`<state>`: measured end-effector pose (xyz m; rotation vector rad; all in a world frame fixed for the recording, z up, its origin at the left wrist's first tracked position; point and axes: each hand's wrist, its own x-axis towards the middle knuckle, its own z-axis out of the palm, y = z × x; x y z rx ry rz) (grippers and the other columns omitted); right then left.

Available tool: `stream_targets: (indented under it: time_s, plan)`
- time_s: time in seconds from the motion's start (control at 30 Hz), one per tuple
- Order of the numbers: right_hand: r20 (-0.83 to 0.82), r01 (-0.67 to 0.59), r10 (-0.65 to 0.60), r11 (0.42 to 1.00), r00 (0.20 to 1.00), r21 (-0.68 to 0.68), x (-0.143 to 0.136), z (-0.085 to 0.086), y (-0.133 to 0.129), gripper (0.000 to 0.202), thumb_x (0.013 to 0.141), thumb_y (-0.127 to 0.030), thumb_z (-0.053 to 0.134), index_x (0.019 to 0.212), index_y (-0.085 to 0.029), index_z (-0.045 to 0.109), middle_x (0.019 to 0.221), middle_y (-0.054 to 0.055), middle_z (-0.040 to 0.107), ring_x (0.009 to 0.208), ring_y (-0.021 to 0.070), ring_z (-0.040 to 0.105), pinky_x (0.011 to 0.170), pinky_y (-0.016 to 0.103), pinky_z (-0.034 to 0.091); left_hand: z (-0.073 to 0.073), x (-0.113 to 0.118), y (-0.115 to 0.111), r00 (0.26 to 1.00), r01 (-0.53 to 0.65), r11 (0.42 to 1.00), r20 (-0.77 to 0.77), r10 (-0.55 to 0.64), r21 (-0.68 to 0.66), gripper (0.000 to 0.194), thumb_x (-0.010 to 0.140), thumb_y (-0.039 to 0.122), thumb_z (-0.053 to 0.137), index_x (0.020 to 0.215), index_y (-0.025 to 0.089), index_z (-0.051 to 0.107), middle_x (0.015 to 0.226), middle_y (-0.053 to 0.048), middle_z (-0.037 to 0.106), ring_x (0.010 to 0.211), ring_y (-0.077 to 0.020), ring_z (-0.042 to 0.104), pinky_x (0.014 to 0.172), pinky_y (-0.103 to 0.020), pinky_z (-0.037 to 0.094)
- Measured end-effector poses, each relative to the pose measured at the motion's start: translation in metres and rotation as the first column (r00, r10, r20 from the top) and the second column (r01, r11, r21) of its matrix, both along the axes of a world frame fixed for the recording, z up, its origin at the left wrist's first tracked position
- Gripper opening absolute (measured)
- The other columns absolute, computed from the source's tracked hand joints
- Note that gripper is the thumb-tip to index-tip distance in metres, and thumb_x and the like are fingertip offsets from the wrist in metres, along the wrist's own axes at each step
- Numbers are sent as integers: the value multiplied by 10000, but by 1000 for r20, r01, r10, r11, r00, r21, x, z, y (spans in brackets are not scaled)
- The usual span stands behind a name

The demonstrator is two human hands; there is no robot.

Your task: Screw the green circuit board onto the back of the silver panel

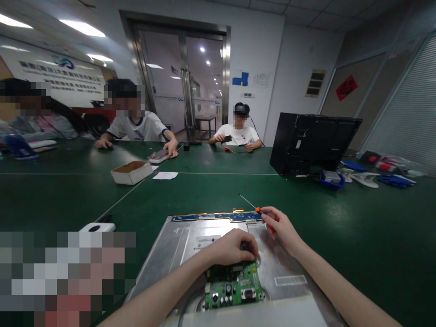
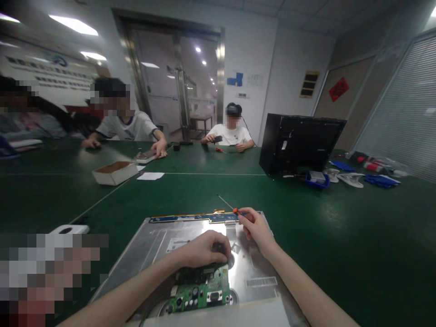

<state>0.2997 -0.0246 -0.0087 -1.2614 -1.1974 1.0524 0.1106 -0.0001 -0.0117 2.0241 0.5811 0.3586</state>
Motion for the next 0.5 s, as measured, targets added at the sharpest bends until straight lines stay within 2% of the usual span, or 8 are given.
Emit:
stream_targets:
  time_s: [0.27, 0.5]
  plan:
    - [-30, 7, -7, 1000, 1000, -8, 7, -8, -3, 340, 714, -448, 669, 907, -183, 579, 473, -87, 450, 369, 88, 358, 356, 207, 274, -5, 2, -1, 999, -23, 997, 19, 25, -77, 147, 682, 34, 657, 775, 137, 704, 755, -11, 722, 685, -138, 651, 644, -207, 485]
    - [-51, 10, -10, 1000, 999, 12, 2, -9, -3, 335, 687, -447, 703, 879, -194, 598, 476, -93, 464, 362, 82, 355, 349, 202, 264, -7, 3, -1, 999, -44, 997, 14, 45, -60, 180, 673, 3, 649, 776, 143, 694, 745, 6, 707, 689, -138, 642, 648, -210, 479]
